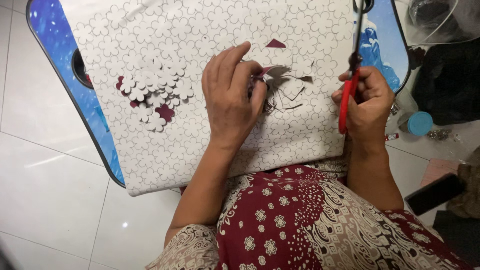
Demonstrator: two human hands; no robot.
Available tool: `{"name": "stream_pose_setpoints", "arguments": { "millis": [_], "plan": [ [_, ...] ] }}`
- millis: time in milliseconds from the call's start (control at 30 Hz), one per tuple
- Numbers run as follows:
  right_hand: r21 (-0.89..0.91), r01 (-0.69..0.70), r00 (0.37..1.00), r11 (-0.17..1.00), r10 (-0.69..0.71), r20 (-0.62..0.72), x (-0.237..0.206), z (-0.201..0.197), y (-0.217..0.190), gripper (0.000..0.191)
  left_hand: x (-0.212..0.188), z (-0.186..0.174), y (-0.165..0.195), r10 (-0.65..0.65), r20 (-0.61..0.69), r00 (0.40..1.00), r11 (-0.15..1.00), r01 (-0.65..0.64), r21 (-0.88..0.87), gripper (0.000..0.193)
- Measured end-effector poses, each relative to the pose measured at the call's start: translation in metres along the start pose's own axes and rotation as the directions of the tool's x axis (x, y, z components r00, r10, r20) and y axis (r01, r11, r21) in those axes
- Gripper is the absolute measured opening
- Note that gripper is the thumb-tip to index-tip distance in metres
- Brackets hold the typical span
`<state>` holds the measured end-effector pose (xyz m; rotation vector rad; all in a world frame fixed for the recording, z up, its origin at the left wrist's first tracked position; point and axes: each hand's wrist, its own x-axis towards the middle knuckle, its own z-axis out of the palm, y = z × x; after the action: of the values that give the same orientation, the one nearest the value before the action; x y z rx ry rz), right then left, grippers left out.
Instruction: The person sits on the floor with a patterned mat on their lap and cuts small white square pieces into flower shapes using red-handled scissors. They trim each piece petal by petal, set finished flowers onto a growing pile, and pick up the next square to repeat the process.
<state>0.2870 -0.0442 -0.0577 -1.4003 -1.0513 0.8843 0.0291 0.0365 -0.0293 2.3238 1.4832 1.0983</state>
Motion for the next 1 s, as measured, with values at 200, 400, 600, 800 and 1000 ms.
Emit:
{"name": "stream_pose_setpoints", "arguments": {
  "millis": [200,400,600,800,1000],
  "plan": [
    [0.15,0.059,0.991,0.987,-0.075,0.109,-0.041,0.009,-0.02,0.04,-0.016,-0.041,-0.01,-0.157,-0.034,0.987,0.978,0.15,-0.142,0.015],
    [0.087,-0.24,0.799,0.967,0.145,0.584,-0.081,0.024,-0.045,0.09,-0.029,-0.048,-0.003,-0.553,0.209,0.806,0.416,0.485,-0.769,0.029],
    [-0.317,-0.179,0.615,0.932,0.357,0.703,-0.079,0.044,-0.068,0.124,-0.043,-0.049,0.004,-0.517,0.226,0.825,0.261,0.403,-0.877,0.03],
    [-0.425,-0.015,0.671,0.905,0.324,0.667,-0.083,0.055,-0.068,0.127,-0.059,-0.055,0.016,-0.502,0.229,0.834,0.22,0.379,-0.899,0.03],
    [-0.488,-0.005,0.626,0.873,0.383,0.679,-0.082,0.056,-0.068,0.126,-0.062,-0.062,0.011,-0.557,0.164,0.814,0.235,0.344,-0.909,0.032]
  ]
}}
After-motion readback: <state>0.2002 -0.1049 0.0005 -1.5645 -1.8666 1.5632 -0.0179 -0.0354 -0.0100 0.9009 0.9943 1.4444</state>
